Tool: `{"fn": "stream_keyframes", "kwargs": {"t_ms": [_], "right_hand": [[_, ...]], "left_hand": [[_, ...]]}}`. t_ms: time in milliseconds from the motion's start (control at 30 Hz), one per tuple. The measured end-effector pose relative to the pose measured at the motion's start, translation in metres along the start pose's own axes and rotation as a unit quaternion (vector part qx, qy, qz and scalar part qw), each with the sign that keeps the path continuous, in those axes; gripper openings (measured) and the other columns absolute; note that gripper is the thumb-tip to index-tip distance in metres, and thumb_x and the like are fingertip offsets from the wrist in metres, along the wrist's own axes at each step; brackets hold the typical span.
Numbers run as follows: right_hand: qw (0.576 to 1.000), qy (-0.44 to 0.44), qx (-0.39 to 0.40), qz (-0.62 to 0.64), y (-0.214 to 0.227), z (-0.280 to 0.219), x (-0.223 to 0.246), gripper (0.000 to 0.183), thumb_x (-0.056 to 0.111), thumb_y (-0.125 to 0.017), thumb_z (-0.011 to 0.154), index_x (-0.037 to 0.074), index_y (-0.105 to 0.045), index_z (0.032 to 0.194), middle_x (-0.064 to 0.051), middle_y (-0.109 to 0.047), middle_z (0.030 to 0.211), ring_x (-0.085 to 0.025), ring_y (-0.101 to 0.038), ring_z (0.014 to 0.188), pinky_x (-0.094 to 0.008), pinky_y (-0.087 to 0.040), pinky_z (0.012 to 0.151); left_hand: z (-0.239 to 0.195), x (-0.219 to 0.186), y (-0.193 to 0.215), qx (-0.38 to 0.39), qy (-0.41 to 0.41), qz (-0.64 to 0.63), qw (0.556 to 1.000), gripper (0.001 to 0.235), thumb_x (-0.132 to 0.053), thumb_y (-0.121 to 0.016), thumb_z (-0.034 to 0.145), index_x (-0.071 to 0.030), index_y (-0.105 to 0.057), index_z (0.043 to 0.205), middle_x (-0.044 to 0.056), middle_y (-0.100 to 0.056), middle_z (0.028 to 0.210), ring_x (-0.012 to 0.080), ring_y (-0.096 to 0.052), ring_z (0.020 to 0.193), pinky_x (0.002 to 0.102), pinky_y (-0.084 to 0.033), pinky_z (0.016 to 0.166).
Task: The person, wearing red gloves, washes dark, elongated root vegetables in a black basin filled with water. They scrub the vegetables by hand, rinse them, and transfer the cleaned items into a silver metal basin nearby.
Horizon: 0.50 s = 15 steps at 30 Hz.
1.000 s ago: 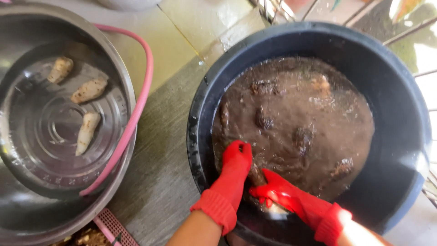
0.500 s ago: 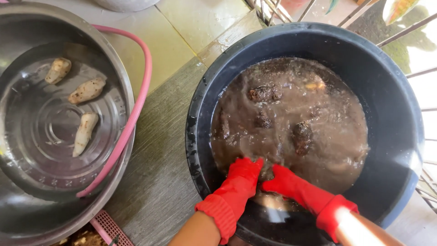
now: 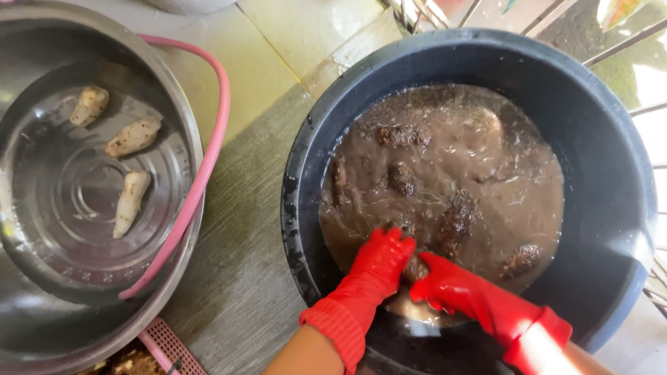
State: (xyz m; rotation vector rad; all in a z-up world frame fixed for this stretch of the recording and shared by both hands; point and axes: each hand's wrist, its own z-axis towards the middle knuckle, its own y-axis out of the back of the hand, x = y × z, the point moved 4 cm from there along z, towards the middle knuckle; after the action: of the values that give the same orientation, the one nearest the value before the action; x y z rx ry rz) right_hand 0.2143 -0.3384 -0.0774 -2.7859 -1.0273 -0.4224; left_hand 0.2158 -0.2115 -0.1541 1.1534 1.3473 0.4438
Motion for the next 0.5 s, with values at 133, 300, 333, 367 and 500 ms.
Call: {"fn": "stream_keyframes", "kwargs": {"t_ms": [133,300,333,367,500], "right_hand": [[0.941,0.027,-0.069,-0.331,0.01,0.016,-0.009,0.087,0.04,-0.067,0.07,0.026,-0.036,0.15,-0.015,-0.068,0.131,-0.04,-0.067,0.118,-0.047,-0.056,0.092],[0.897,0.102,-0.156,-0.4,0.001,0.069,-0.062,0.09,0.046,-0.065,0.083,0.022,-0.028,0.162,-0.009,-0.049,0.156,-0.037,-0.056,0.135,-0.049,-0.047,0.111],[0.886,0.12,-0.173,-0.413,-0.001,0.063,-0.044,0.082,0.039,-0.062,0.09,0.017,-0.032,0.162,-0.017,-0.05,0.155,-0.039,-0.056,0.137,-0.053,-0.042,0.117],[0.887,0.123,-0.169,-0.413,-0.017,0.055,-0.041,0.082,0.039,-0.062,0.09,0.017,-0.032,0.162,-0.017,-0.05,0.155,-0.039,-0.056,0.137,-0.053,-0.042,0.117],[0.913,0.046,-0.231,-0.334,-0.017,0.091,-0.073,0.036,0.034,-0.041,0.091,0.024,-0.058,0.122,-0.009,-0.068,0.127,-0.038,-0.065,0.118,-0.047,-0.055,0.095]], "left_hand": [[-0.005,0.006,-0.027,-0.013,0.665,-0.629,0.403,0.016,-0.018,-0.075,0.087,-0.005,-0.073,0.094,0.014,-0.073,0.087,0.0289,-0.07,0.077,0.042,-0.058,0.064],[-0.013,0.059,-0.063,0.119,0.598,-0.415,0.675,0.056,-0.038,-0.076,0.075,-0.013,-0.062,0.123,0.016,-0.068,0.113,0.0362,-0.066,0.1,0.047,-0.059,0.076],[-0.003,0.081,-0.076,0.283,0.398,-0.16,0.858,0.083,-0.038,-0.077,0.068,-0.014,-0.052,0.143,0.023,-0.063,0.136,0.0437,-0.064,0.123,0.054,-0.061,0.09],[-0.013,0.063,-0.055,0.284,0.402,-0.159,0.856,0.083,-0.038,-0.077,0.068,-0.014,-0.052,0.143,0.023,-0.063,0.136,0.0437,-0.064,0.123,0.054,-0.061,0.09],[-0.024,0.01,0.013,0.237,0.539,-0.386,0.711,0.084,-0.041,-0.06,0.085,-0.025,-0.026,0.16,0.011,-0.045,0.153,0.0368,-0.059,0.127,0.049,-0.06,0.084]]}}
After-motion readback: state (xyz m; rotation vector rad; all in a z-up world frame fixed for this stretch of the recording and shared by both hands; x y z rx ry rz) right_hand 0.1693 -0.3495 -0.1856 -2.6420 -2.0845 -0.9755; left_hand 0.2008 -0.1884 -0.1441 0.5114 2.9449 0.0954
